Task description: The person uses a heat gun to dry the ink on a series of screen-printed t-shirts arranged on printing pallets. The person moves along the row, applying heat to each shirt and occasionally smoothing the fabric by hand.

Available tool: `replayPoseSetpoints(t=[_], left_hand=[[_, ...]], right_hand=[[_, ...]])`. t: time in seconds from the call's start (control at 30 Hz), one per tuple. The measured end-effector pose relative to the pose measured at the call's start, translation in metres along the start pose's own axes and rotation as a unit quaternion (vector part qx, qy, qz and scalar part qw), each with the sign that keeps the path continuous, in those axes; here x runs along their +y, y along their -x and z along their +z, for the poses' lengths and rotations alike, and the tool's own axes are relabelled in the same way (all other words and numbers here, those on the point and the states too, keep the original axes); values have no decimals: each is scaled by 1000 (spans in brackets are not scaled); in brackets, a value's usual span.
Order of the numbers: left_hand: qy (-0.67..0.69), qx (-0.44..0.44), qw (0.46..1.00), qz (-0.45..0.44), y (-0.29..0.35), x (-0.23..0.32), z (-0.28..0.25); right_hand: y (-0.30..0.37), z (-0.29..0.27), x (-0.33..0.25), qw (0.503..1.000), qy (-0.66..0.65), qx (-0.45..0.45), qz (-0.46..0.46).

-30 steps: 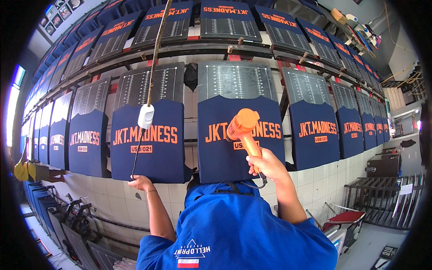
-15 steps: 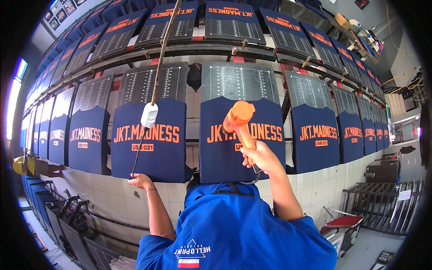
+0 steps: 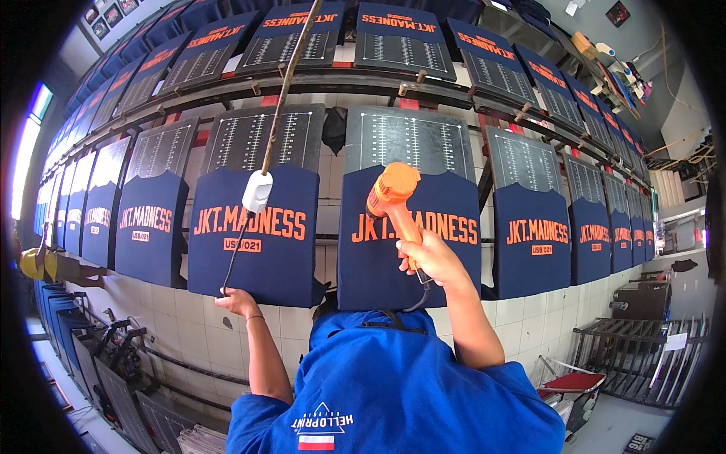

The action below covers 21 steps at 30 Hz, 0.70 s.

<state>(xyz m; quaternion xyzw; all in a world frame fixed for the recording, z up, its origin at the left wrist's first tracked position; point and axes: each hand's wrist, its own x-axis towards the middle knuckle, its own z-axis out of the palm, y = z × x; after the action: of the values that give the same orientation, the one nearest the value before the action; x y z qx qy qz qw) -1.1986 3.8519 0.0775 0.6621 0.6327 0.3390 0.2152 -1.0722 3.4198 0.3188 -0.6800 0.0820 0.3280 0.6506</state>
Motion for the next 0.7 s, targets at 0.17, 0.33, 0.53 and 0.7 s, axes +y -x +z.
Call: replayPoseSetpoints(t=[0.17,0.33,0.53,0.7], left_hand=[[0,-10,1000,-7,-2,-1,0],[-1,-19,1000,-8,0,3,-2],[1,-24,999,-22,1,7,-3],[37,-5,999,-25,-3,0,1]], right_hand=[[5,7,-3,999,32,-3,-3],[1,10,-3,999,31,-18,-1],[15,7,-2,998,53,-33,24],[34,1,6,997,54,-45,44]])
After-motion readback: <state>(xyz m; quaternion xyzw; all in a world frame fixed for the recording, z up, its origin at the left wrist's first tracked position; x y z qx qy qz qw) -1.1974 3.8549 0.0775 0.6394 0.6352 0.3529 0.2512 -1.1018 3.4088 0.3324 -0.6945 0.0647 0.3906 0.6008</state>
